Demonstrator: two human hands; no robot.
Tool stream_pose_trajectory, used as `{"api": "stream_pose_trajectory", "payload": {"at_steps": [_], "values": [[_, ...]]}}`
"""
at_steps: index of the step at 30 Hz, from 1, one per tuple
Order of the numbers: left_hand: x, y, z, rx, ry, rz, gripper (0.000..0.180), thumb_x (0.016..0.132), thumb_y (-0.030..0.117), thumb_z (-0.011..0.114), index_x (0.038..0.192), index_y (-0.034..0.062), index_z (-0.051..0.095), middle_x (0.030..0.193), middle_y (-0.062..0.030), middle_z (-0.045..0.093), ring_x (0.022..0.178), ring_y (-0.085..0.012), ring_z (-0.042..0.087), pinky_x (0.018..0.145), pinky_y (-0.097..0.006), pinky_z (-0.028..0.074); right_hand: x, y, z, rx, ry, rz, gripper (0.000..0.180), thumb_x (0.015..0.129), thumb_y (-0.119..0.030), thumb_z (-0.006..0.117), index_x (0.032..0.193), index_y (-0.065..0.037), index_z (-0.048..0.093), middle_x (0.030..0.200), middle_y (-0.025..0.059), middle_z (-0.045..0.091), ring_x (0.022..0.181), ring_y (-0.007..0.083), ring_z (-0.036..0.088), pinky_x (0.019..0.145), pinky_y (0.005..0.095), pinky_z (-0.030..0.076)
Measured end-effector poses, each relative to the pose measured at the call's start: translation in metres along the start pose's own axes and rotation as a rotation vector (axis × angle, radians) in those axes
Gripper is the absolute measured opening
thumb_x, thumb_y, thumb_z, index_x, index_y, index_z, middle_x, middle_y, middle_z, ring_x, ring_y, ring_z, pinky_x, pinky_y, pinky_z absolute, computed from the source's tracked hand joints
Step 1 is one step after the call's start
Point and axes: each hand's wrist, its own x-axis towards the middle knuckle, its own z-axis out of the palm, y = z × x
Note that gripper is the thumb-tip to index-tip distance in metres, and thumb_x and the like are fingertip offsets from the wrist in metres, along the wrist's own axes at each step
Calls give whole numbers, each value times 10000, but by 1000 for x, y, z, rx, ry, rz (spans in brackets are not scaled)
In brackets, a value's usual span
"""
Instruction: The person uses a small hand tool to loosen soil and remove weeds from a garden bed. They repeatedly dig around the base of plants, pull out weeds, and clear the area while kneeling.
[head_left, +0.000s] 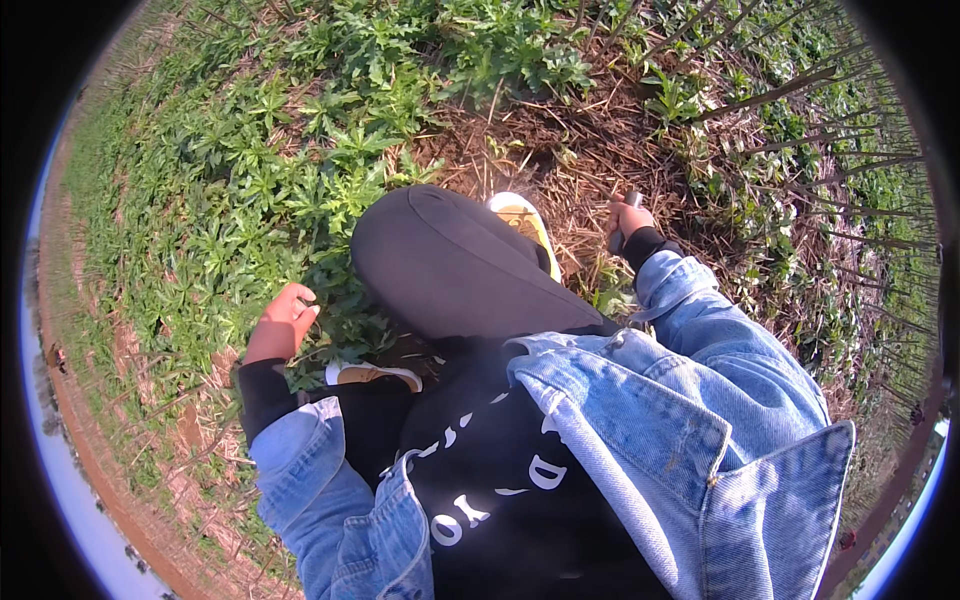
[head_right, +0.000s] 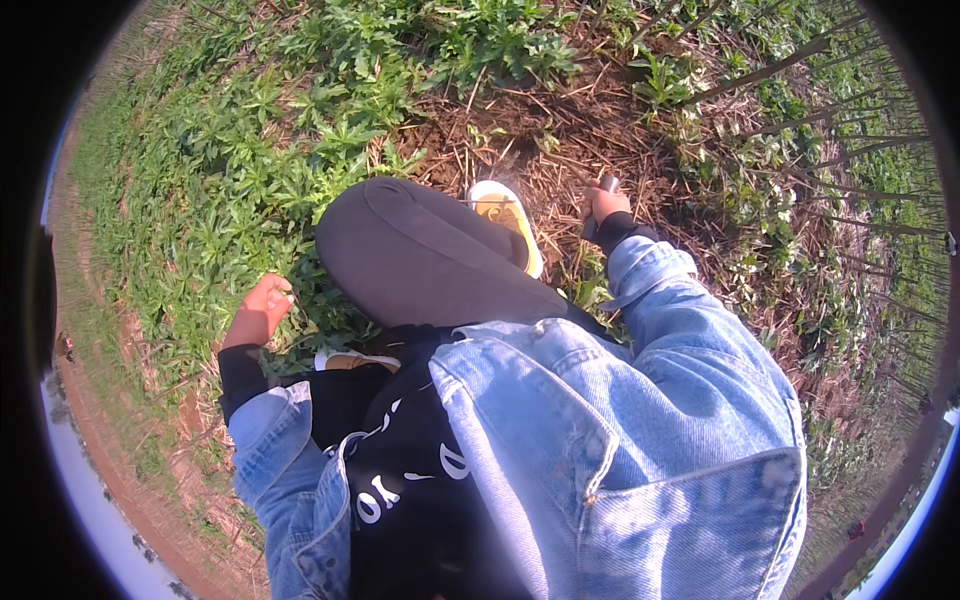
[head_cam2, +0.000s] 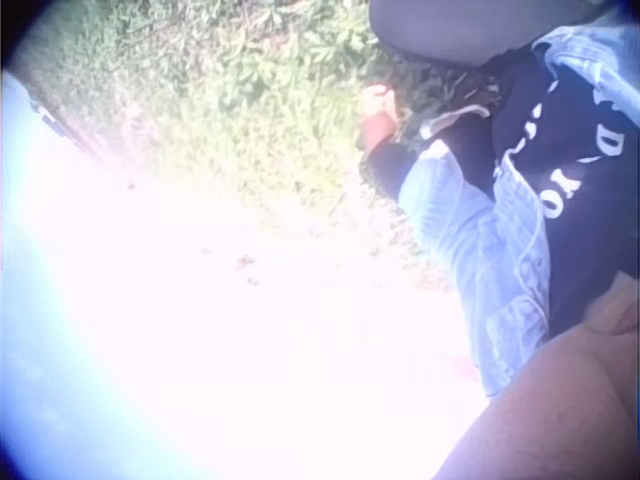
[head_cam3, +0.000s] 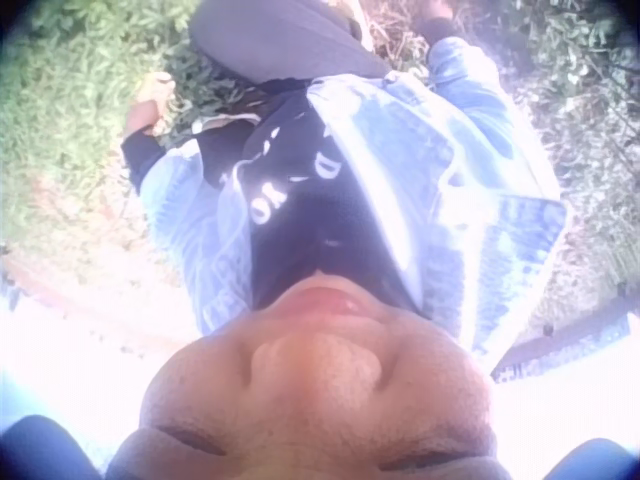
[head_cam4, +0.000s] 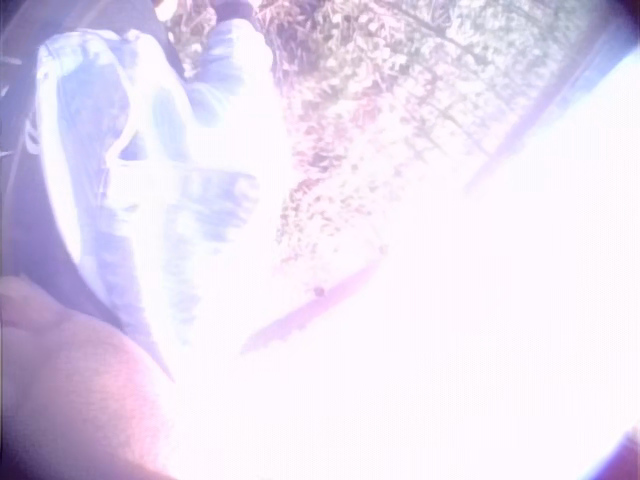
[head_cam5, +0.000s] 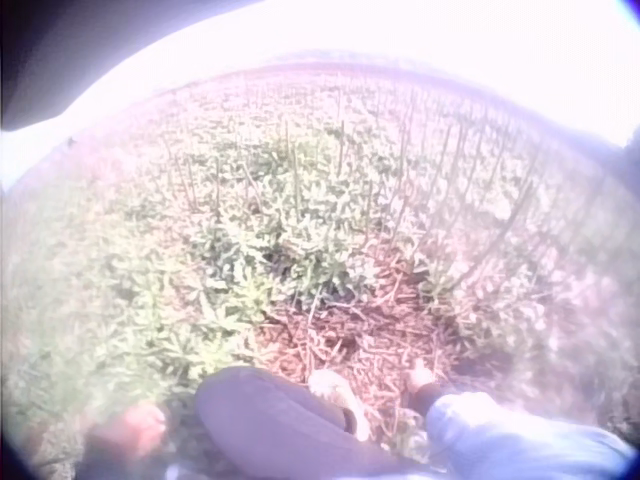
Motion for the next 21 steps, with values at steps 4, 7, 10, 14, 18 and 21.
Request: {"api": "stream_pose_trajectory", "payload": {"at_steps": [4, 7, 10, 14, 18, 21], "values": [[6, 4, 0, 0, -28, 21, 202, 846, 127, 630, 1021, 87, 539, 718, -60, 554, 690, -154, 542, 649, -305, 456, -6, -37, -41, 124, 373, -303, 225, 814, 26, 492, 1013, -79, 492, 600, 24, 443, 459, 144, 436, 413, 276, 369], [5, 4, 2, 10, -25, 35, 206, 841, 128, 634, 1020, 89, 540, 714, -58, 555, 674, -159, 542, 636, -309, 455, -19, -48, -44, 134, 329, -377, 326, 793, 32, 543, 1098, -57, 474, 651, 24, 464, 467, 123, 431, 421, 270, 366], [0, 1, 1, 12, -2, 36, 211, 836, 135, 640, 1018, 91, 543, 710, -56, 555, 659, -165, 543, 624, -315, 454, -35, -42, -18, -105, -15, -301, 526, 796, 11, 573, 1305, -34, 454, 616, 0, 454, 441, 115, 414, 425, 267, 356], [-5, 2, -1, 24, -20, 36, 208, 834, 140, 643, 1007, 78, 545, 718, -74, 566, 662, -177, 548, 623, -314, 449, -26, -24, 37, -419, -195, -151, 432, 765, -10, 613, 1194, -26, 562, 620, 12, 500, 458, 116, 471, 426, 279, 402], [-7, 6, -4, 46, -68, -23, 214, 843, 136, 628, 1011, 39, 537, 743, -91, 587, 688, -188, 568, 641, -308, 450, -1, 1, 66, -600, -141, -237, 181, 761, -52, 615, 940, -33, 626, 602, 46, 558, 423, 151, 513, 401, 309, 431], [-7, 7, -4, 32, -85, -34, 217, 846, 139, 624, 1017, 38, 537, 738, -89, 583, 690, -190, 572, 645, -311, 452, 17, -3, 76, -231, -26, -145, 59, 745, -42, 595, 726, -26, 542, 565, 66, 533, 395, 176, 487, 380, 315, 403]]}}
